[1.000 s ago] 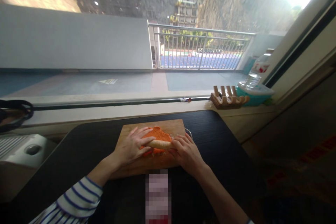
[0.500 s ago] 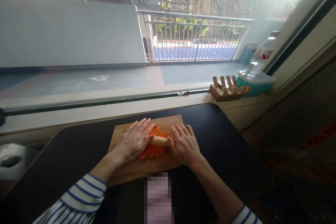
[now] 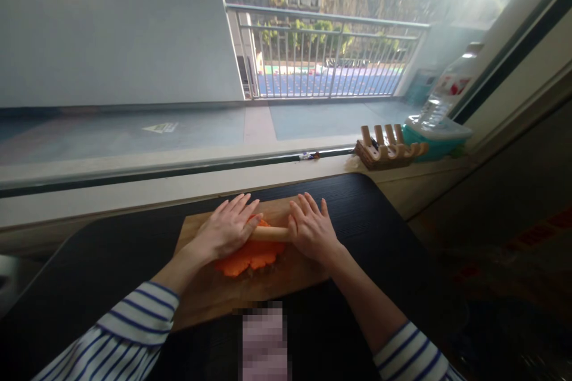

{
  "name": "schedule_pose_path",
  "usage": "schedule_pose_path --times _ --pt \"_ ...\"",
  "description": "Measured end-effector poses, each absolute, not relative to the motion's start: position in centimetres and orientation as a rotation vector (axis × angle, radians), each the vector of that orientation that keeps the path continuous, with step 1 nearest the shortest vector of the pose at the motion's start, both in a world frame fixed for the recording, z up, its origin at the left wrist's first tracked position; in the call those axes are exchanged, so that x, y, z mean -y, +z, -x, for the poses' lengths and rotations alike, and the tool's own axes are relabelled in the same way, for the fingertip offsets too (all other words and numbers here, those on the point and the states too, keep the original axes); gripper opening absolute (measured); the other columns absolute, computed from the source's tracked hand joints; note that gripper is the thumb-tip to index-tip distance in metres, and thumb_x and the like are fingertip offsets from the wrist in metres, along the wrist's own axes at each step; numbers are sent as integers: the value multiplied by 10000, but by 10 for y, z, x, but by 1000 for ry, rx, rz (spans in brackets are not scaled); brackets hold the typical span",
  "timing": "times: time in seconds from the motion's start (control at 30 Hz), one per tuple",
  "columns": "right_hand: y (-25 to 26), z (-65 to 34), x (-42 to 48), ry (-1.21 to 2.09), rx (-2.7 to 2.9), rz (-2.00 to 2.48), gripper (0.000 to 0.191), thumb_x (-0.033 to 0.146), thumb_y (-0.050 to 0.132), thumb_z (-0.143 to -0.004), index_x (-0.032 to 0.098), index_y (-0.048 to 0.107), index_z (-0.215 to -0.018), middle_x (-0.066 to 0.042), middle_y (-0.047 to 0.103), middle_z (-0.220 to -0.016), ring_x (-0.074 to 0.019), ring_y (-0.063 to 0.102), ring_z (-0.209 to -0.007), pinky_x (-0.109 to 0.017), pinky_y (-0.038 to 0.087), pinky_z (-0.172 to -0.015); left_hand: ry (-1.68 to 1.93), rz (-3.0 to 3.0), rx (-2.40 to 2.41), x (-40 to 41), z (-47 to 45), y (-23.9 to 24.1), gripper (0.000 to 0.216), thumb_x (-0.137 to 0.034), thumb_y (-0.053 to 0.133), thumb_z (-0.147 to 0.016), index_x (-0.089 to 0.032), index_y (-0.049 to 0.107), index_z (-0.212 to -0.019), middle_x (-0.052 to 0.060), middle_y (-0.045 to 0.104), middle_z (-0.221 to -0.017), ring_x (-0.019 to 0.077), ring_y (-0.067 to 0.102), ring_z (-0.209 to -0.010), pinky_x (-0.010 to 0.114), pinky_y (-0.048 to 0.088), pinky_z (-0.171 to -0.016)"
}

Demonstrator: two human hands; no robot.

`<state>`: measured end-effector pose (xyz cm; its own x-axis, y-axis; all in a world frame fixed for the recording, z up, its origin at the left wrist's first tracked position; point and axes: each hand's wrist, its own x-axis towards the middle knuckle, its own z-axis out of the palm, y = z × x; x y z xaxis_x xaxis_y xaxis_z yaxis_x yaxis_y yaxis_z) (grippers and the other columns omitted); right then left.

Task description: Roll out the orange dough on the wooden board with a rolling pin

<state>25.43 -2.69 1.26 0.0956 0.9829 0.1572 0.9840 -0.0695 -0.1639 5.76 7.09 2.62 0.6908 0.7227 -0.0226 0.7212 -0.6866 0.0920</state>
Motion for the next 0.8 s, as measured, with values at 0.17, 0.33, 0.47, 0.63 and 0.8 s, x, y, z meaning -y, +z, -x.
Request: schedule_pose_path --times 0.17,0.33,0.47,0.63,0.8 --pt "9 -239 50 -130 1944 2093 458 293 288 -970 123 482 -1349 -128 421 -1455 -250 298 -1389 -519 187 -1135 -39 -2811 -1175 -59 -50 28 660 -540 165 -958 -131 382 -1428 141 326 -1513 257 241 -1418 470 195 -1142" --pt "7 -219 77 -240 1904 2038 460 283 284 -985 75 483 -1344 -143 445 -1434 -256 319 -1379 -471 198 -1140 -57 -2826 -1122 -49 -40 30 649 -521 178 -964 -117 367 -1435 129 319 -1517 259 227 -1423 469 168 -1152" --pt "6 -209 92 -286 1898 1996 443 275 324 -977 101 484 -1351 -135 440 -1438 -265 313 -1381 -470 196 -1141 -25 -2831 -1077 -40 -30 29 645 -527 186 -961 -128 372 -1434 119 310 -1523 255 233 -1421 454 180 -1151" --pt "7 -216 84 -236 1897 2048 457 297 297 -979 101 498 -1339 -148 445 -1434 -264 347 -1363 -472 205 -1133 17 -2843 -1124 -39 -33 27 637 -511 177 -966 -124 367 -1435 127 286 -1533 250 222 -1425 449 167 -1155" --pt "8 -229 61 -190 1901 2106 454 315 311 -962 134 511 -1326 -148 477 -1411 -269 399 -1325 -497 234 -1112 98 -2859 -1190 -46 -43 24 628 -506 178 -966 -129 392 -1420 142 347 -1504 249 268 -1409 460 203 -1145"
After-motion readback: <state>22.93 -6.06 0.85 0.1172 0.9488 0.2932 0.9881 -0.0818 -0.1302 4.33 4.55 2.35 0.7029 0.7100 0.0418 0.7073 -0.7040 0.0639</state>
